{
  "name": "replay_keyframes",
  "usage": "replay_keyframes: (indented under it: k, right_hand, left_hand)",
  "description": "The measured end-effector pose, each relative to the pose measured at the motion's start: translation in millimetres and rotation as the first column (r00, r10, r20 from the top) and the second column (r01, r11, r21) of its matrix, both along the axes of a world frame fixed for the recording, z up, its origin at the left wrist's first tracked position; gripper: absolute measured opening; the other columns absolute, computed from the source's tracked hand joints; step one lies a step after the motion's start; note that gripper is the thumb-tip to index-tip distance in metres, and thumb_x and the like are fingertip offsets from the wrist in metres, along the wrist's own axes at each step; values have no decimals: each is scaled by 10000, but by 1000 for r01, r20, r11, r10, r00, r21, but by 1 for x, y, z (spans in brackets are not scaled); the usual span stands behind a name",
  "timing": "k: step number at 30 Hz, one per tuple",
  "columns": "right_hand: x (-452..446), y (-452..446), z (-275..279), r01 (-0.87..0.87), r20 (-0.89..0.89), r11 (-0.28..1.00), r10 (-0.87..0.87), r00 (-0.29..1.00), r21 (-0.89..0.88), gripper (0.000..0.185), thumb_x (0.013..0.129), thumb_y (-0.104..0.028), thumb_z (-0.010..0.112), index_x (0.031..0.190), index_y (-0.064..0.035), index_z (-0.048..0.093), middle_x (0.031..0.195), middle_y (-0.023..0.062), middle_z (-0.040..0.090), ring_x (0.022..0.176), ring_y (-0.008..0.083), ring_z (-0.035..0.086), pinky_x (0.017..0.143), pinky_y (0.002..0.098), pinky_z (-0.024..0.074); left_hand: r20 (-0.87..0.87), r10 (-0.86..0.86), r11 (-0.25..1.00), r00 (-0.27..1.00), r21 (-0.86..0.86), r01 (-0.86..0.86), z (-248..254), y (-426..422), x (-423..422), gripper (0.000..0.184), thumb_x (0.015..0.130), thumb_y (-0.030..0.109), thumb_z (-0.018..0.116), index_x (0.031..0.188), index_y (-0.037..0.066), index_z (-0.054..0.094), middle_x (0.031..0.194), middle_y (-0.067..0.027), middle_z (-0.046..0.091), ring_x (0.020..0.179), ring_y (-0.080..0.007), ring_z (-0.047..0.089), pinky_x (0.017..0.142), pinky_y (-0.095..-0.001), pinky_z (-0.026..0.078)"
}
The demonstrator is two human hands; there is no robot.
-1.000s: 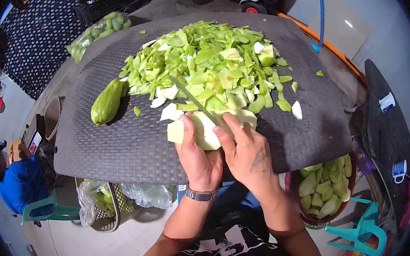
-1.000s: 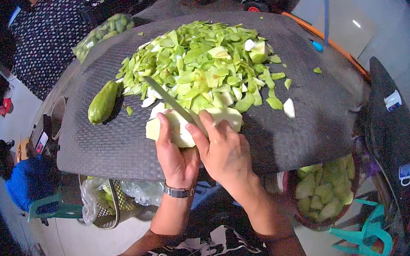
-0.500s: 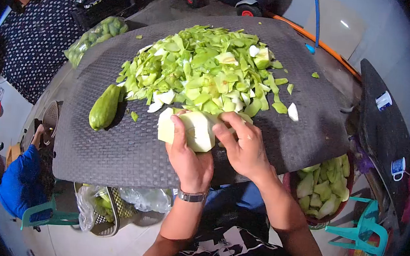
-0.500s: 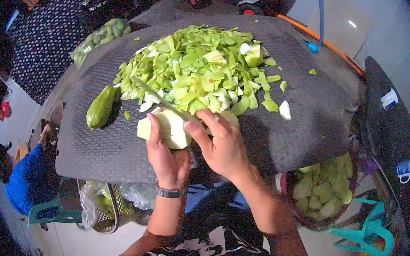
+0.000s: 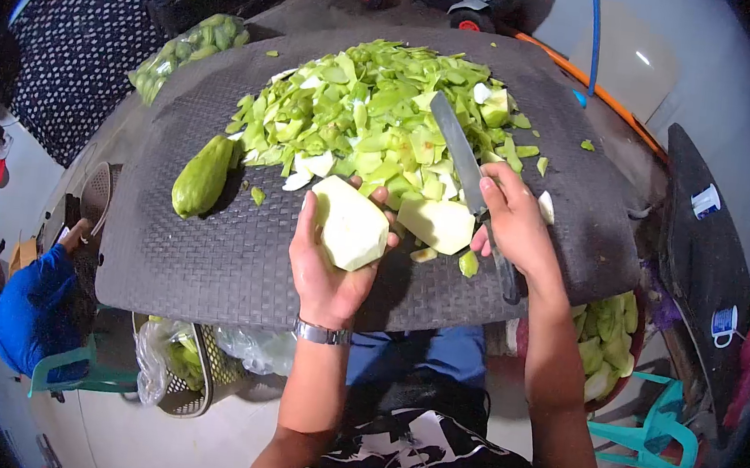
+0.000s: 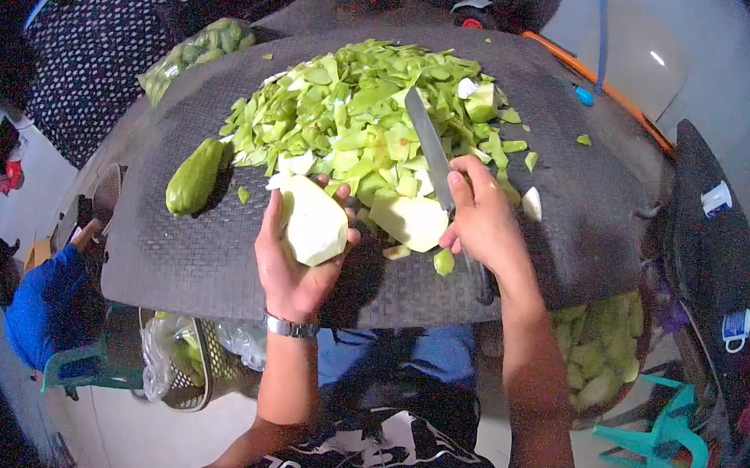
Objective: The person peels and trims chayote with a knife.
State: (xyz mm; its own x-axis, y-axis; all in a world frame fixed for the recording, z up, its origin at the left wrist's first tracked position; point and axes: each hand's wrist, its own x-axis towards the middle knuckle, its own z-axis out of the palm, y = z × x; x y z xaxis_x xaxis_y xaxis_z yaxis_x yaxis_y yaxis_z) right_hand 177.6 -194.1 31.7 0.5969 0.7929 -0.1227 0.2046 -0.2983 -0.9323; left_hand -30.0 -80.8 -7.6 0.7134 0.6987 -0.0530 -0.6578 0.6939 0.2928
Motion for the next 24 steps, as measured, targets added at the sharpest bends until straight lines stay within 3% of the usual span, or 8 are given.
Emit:
replay_keyframes:
  k: [5, 8, 11, 12, 14, 17, 23, 24]
  right_hand:
    - [-2, -11, -2, -11, 77, 1000, 12, 997, -23, 320, 1099, -229, 493, 1363, -48, 500, 848, 113, 693, 470, 155, 627, 413, 317, 478]
    - [-23, -36, 11, -121, -7, 992, 121, 993, 24, 386, 1103, -200, 481, 1455, -46, 446, 891, 131, 692, 479, 139, 607, 408, 281, 470]
    - [-60, -68, 32, -280, -127, 959, 273, 953, -41, 569, 1077, -126, 506, 1620, -159, 339, 850, 118, 708, 485, 130, 609, 443, 274, 507]
    - [-70, -76, 25, -298, -10, 954, 298, 954, -19, 620, 1056, -76, 524, 1634, -204, 338, 792, 100, 706, 492, 126, 622, 476, 286, 537]
    - [-78, -87, 32, -364, -51, 922, 361, 931, -133, 629, 1071, -126, 542, 1644, -232, 303, 833, 130, 733, 550, 144, 667, 567, 329, 589]
    - [-84, -95, 30, -368, -63, 910, 362, 930, -191, 628, 1074, -118, 528, 1646, -231, 296, 819, 136, 727, 603, 168, 700, 616, 349, 601]
    - [-92, -100, 24, -354, 104, 915, 378, 920, -193, 614, 1073, -88, 501, 1641, -213, 308, 764, 153, 686, 641, 235, 719, 684, 402, 601]
    - [-95, -102, 20, -341, 142, 926, 364, 921, -160, 608, 1068, -82, 505, 1636, -204, 324, 760, 134, 689, 622, 202, 704, 658, 370, 591]
  left_hand:
    - [-55, -27, 999, 998, 45, 29, 5, -1, -1, 524, 1085, 464, 422, 1405, 60, 521, 1295, -260, 633, 1005, -383, 682, 783, -532, 584]
    - [-8, -81, 996, 997, 47, 82, -2, 5, -3, 519, 1086, 434, 440, 1443, 64, 514, 1338, -261, 621, 1066, -391, 669, 847, -552, 567]
    - [95, -62, 998, 994, -24, 65, -10, 10, 0, 525, 1081, 392, 478, 1474, 45, 500, 1377, -237, 617, 1168, -425, 635, 985, -545, 517]
    - [100, -24, 998, 995, -62, 30, -9, 10, 2, 520, 1081, 390, 480, 1473, 50, 502, 1363, -232, 627, 1171, -417, 636, 1001, -538, 513]
    - [103, 50, 990, 993, -140, -36, -6, 8, 4, 510, 1080, 386, 483, 1472, 60, 507, 1335, -222, 645, 1178, -403, 639, 1033, -522, 505]
    - [-54, 104, 994, 993, -40, -106, -4, 3, 7, 497, 1083, 379, 477, 1468, 67, 512, 1312, -230, 655, 1165, -386, 652, 1054, -517, 504]
    - [-38, 91, 993, 995, 80, -87, -7, -3, 8, 498, 1086, 352, 491, 1504, 82, 472, 1343, -196, 642, 1189, -352, 657, 1015, -525, 548]
    - [-53, 99, 992, 994, 81, -95, -6, -3, 8, 489, 1087, 354, 482, 1503, 98, 473, 1313, -209, 650, 1147, -377, 666, 1006, -541, 548]
